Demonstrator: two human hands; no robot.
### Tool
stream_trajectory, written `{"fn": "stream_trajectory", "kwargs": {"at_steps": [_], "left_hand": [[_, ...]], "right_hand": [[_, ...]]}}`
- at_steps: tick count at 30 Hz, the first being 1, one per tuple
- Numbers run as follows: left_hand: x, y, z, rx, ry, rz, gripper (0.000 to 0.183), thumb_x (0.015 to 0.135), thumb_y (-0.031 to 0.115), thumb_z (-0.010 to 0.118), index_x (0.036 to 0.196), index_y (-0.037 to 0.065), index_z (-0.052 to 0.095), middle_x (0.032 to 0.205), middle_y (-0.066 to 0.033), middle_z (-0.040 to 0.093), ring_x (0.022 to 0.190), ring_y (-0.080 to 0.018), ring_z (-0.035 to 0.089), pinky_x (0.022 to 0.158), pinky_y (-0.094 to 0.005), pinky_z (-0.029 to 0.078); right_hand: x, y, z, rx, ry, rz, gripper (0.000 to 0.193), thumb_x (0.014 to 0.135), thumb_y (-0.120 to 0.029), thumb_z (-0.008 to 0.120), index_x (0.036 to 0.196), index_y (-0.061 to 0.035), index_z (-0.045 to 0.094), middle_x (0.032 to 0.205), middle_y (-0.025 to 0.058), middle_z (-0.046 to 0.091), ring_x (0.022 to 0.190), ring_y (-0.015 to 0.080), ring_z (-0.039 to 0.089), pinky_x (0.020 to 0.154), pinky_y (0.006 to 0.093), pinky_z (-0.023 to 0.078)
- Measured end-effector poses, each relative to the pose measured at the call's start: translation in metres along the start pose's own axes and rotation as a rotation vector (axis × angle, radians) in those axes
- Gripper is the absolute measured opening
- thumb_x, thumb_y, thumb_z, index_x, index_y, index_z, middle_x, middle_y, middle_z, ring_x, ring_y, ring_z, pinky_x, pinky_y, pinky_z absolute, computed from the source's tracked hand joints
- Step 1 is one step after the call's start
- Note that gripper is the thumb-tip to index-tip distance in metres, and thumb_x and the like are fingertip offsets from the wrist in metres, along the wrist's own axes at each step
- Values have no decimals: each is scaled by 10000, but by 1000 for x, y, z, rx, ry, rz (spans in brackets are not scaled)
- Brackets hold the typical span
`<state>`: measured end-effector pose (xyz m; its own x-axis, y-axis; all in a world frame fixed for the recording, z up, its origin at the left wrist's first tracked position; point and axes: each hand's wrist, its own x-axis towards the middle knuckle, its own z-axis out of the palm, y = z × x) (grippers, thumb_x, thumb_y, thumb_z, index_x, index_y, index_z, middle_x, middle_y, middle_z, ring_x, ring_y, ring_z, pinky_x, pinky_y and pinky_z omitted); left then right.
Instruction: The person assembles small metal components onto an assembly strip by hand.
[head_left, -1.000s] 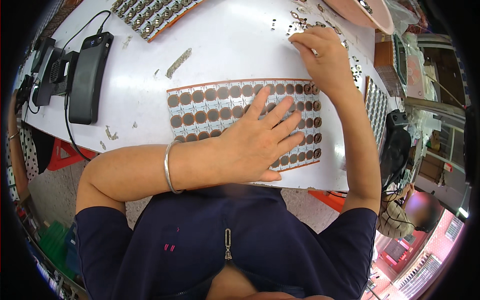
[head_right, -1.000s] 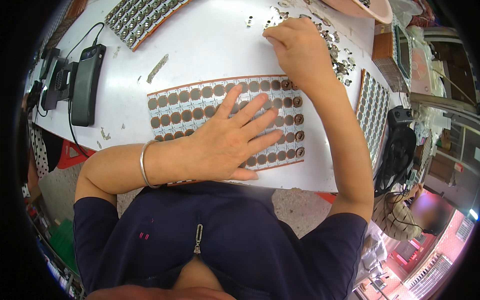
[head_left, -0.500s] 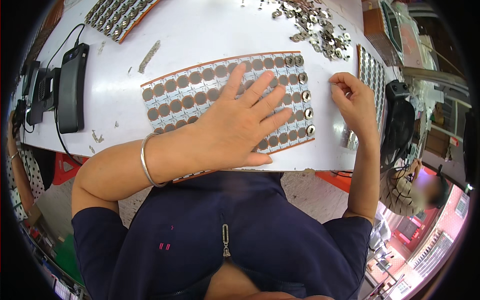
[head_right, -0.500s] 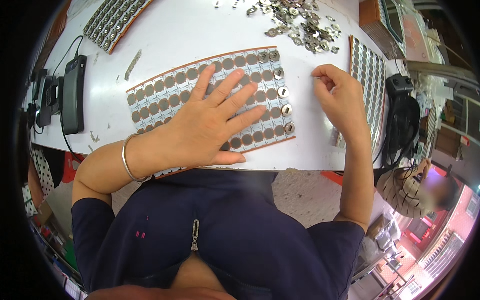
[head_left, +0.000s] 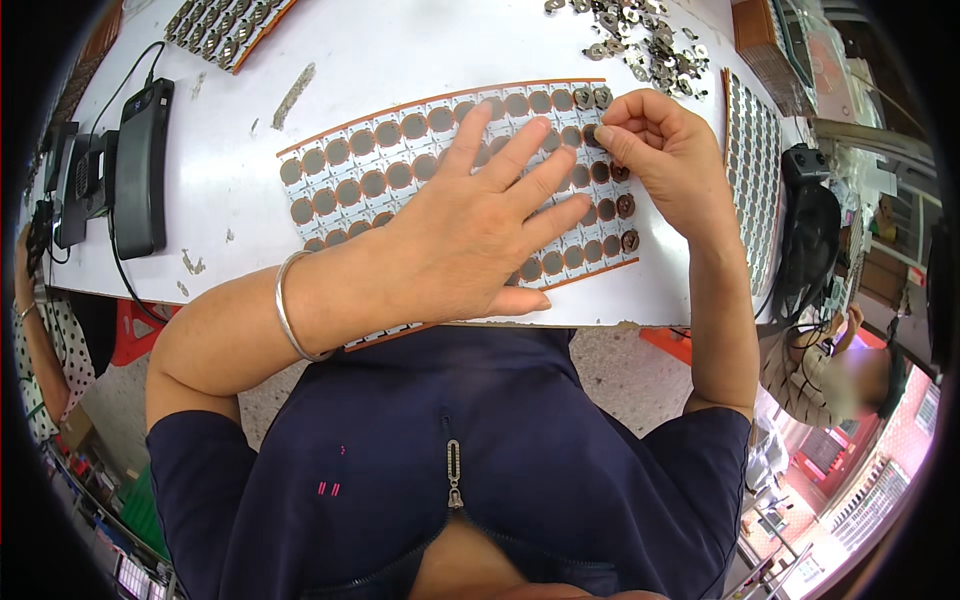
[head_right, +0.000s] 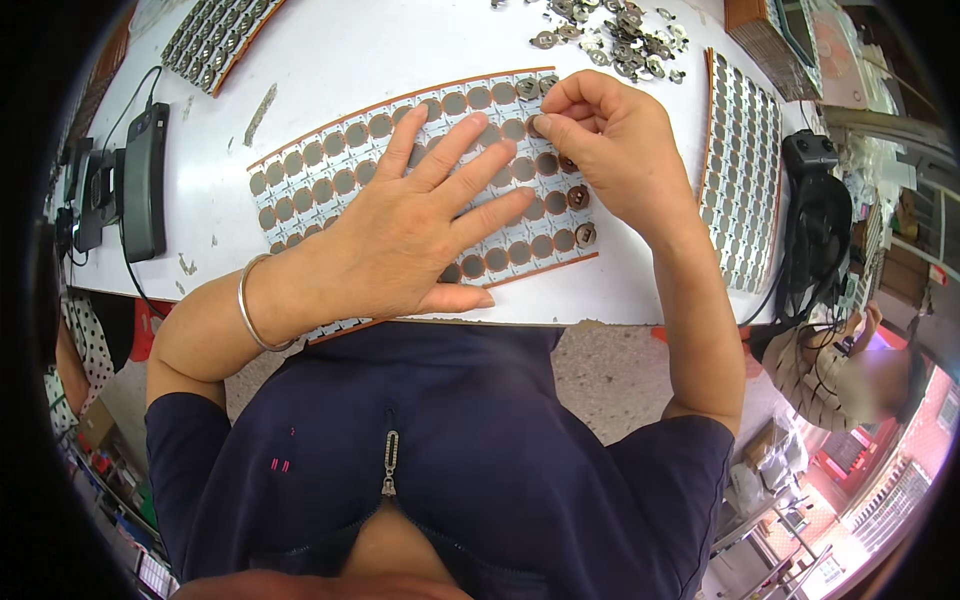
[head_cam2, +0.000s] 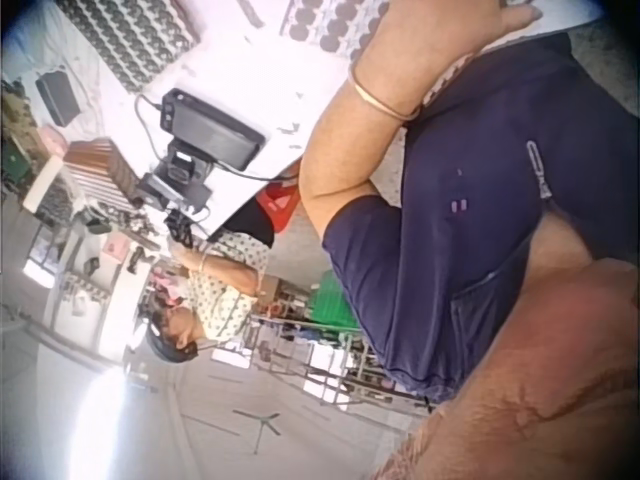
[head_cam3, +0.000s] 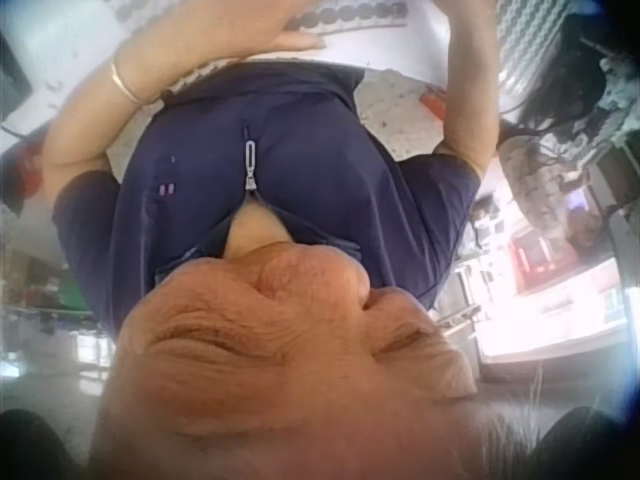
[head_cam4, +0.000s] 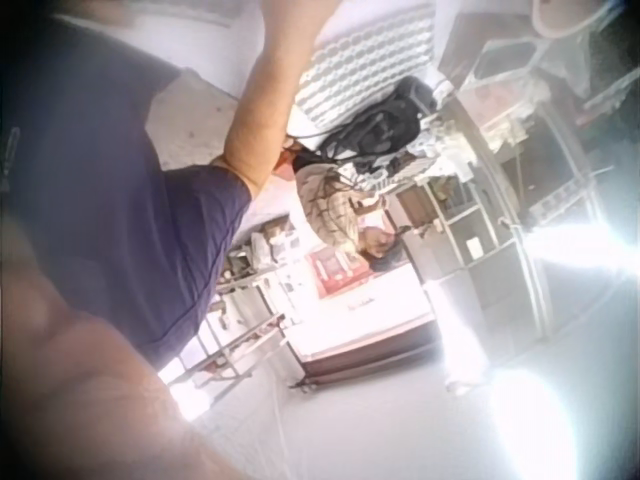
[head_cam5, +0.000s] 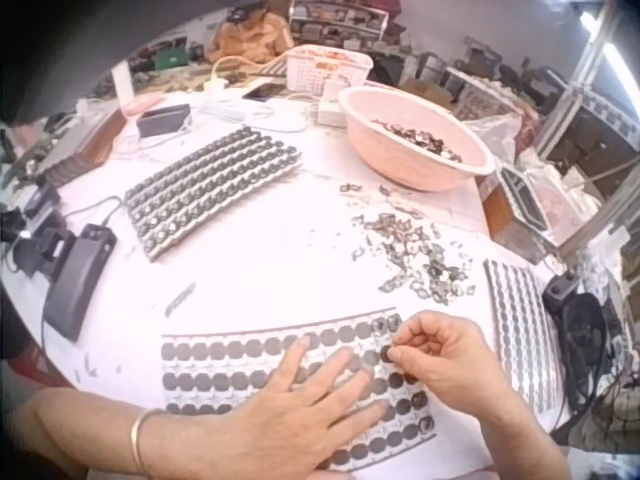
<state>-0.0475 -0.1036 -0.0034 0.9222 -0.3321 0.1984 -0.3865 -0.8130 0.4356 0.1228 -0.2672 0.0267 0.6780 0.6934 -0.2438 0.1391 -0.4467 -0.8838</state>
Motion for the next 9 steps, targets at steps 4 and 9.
{"fn": "stream_trajectory", "kwargs": {"at_steps": [4,9], "left_hand": [[0,-1,1,-14,10,3,855,708,522,826,1406,118,543,1493,-216,413,1458,-422,278,1163,-686,176],[-1,-1,1,-5,6,5,856,707,519,830,1409,121,542,1494,-216,412,1460,-420,274,1164,-686,174]], "right_hand": [[1,1,-1,-95,13,-38,88,890,-64,719,941,-4,680,778,-6,647,674,39,574,619,202,486],[0,11,5,-244,75,-156,112,907,-80,703,1008,-35,716,841,10,676,726,55,599,651,213,501]]}}
